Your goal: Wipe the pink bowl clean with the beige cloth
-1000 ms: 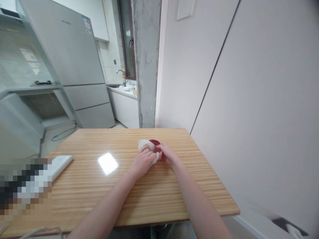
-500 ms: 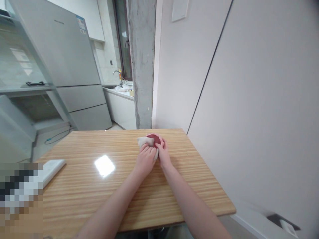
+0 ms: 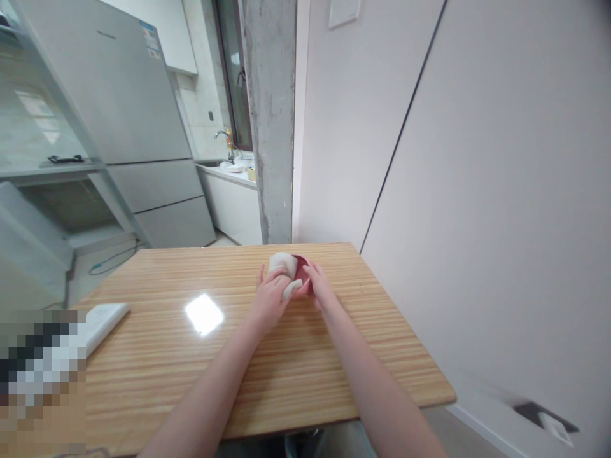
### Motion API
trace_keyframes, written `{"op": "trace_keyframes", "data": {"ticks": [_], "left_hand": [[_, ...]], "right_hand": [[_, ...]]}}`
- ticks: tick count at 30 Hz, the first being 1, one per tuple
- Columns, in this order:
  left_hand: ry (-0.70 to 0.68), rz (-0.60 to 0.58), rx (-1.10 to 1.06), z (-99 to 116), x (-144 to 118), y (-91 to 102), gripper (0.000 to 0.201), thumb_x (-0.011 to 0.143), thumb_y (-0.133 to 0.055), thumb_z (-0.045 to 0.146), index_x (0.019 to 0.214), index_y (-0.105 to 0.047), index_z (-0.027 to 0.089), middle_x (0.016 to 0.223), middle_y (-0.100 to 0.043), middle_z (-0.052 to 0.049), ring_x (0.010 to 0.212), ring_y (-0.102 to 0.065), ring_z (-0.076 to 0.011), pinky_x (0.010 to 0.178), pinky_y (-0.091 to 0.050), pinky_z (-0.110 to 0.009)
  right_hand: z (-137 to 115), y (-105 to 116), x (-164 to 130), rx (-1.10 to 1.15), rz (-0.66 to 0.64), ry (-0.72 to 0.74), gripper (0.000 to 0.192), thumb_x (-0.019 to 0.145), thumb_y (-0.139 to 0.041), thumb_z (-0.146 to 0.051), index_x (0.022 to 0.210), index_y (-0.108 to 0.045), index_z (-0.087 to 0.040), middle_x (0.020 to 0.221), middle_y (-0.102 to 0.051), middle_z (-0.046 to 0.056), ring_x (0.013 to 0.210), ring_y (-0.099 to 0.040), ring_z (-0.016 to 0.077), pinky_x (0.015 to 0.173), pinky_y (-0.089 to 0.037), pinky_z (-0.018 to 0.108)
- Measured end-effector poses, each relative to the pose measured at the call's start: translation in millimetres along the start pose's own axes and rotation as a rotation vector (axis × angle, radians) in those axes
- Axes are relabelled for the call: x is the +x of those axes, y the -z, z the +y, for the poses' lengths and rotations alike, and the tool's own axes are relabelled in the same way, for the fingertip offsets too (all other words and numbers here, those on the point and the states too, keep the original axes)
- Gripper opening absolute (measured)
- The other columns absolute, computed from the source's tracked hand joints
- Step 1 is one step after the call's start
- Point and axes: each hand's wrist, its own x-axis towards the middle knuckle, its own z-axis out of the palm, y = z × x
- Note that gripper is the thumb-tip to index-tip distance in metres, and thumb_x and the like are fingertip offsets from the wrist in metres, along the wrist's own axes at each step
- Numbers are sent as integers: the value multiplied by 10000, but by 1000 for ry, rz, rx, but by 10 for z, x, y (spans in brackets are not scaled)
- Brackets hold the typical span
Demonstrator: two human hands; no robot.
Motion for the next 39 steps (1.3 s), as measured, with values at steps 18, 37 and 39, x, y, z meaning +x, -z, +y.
{"op": "trace_keyframes", "data": {"ticks": [18, 37, 39], "left_hand": [[-93, -148, -105, -137, -7, -74, 192, 895, -389, 212, 763, -525, 177, 866, -579, -67, 903, -493, -200, 868, -435, -370], [-125, -124, -28, -189, 12, -134, 221, 889, -460, 297, 726, -548, 176, 803, -603, -51, 836, -527, -186, 794, -449, -326], [-166, -155, -24, -132, 13, -103, 239, 904, -430, 290, 728, -547, 179, 800, -603, -44, 839, -524, -177, 815, -442, -327]], "right_hand": [[47, 44, 52, -73, 7, -127, 626, 686, -637, -472, 1239, -446, -250, 1061, -659, 48, 982, -619, 208, 820, -505, 320], [6, 16, -15, -50, -79, -136, 492, 650, -652, -403, 1106, -578, -231, 1066, -667, 33, 994, -598, 217, 878, -465, 368], [-45, 62, 18, -58, -126, -181, 398, 635, -644, -335, 1015, -626, -216, 960, -694, 27, 924, -616, 214, 841, -479, 363]]}}
